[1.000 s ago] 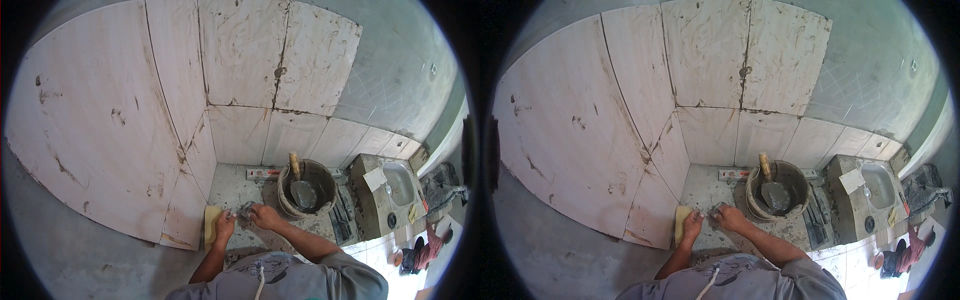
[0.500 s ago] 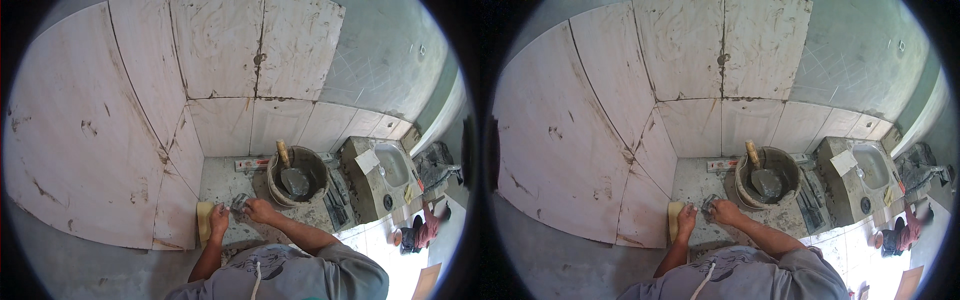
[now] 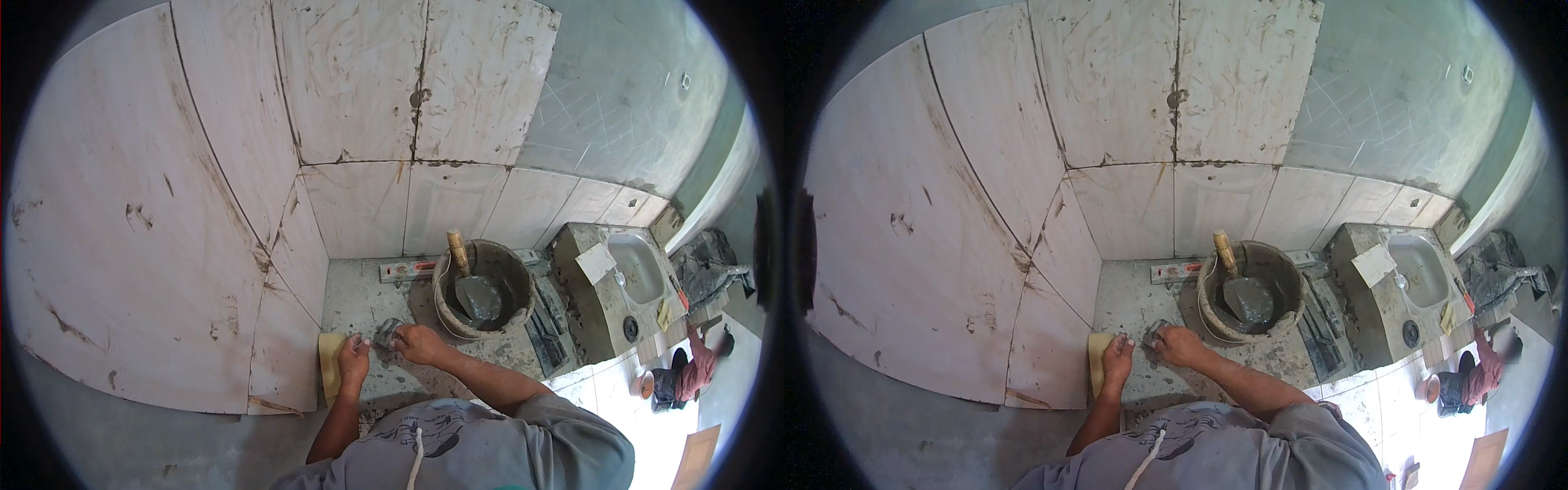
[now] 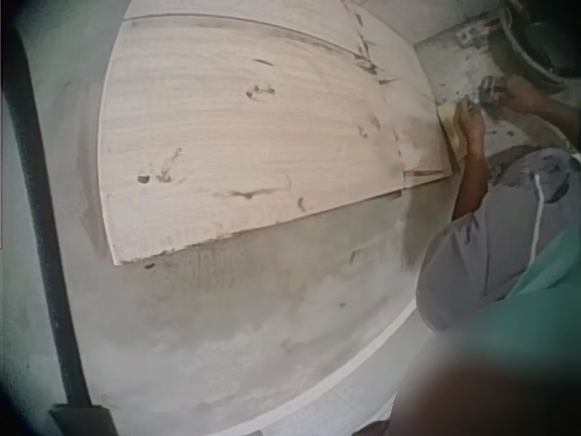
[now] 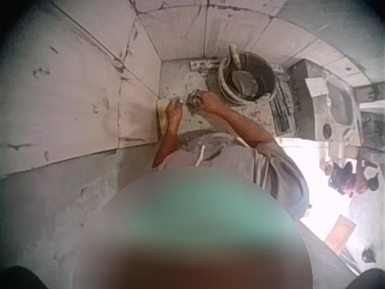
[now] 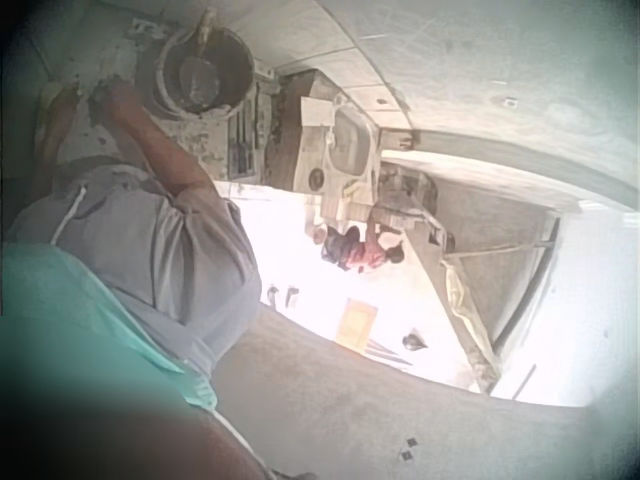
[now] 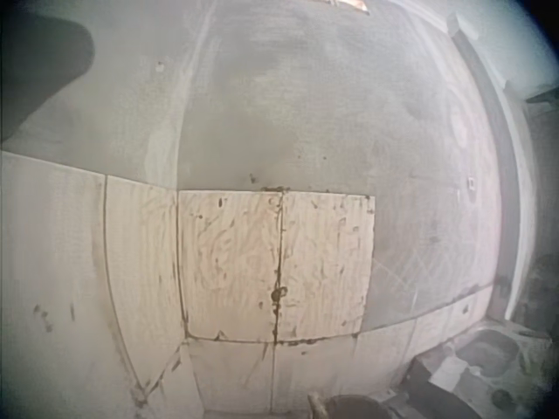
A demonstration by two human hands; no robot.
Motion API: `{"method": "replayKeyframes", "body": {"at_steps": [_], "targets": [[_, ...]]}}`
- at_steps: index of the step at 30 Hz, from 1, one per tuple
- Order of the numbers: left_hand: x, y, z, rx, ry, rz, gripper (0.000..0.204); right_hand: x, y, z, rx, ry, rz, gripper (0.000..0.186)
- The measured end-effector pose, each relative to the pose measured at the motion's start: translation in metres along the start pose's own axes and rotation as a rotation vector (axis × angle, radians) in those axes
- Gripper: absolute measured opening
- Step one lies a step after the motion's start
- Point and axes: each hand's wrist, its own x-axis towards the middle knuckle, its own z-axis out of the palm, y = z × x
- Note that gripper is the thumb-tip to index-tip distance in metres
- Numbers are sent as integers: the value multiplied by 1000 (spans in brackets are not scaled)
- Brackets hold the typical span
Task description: Installing wall tiles in a bathroom using mortar and a rubber mallet.
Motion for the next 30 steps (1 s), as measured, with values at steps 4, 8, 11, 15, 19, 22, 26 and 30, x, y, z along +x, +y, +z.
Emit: {"method": "replayKeyframes", "body": {"at_steps": [4, 8, 11, 15, 19, 22, 26, 30], "targets": [[2, 4, 0, 42, -5, 0, 45, 1, 0, -2, -1, -11, 1, 24], [3, 9, 4, 53, -19, -5, 42, 0, 6, -2, -5, -12, 21, 24], [7, -9, 1, -25, -9, 26, 40, 0, 4, 3, -11, -22, 16, 24], [4, 2, 1, 9, -17, 17, 40, 0, 6, -1, 5, -34, 26, 25], [6, -7, 1, -17, 14, 56, 40, -2, -3, -6, -24, -56, 53, 25], [4, 5, -2, -5, -33, 8, 40, -3, 0, -5, -27, -46, 52, 25], [5, -3, -3, 32, 16, 52, 41, -2, -5, -8, 7, -66, 69, 25], [6, -11, -5, 38, 24, 43, 42, 0, -3, -3, -10, -53, 31, 25]]}}
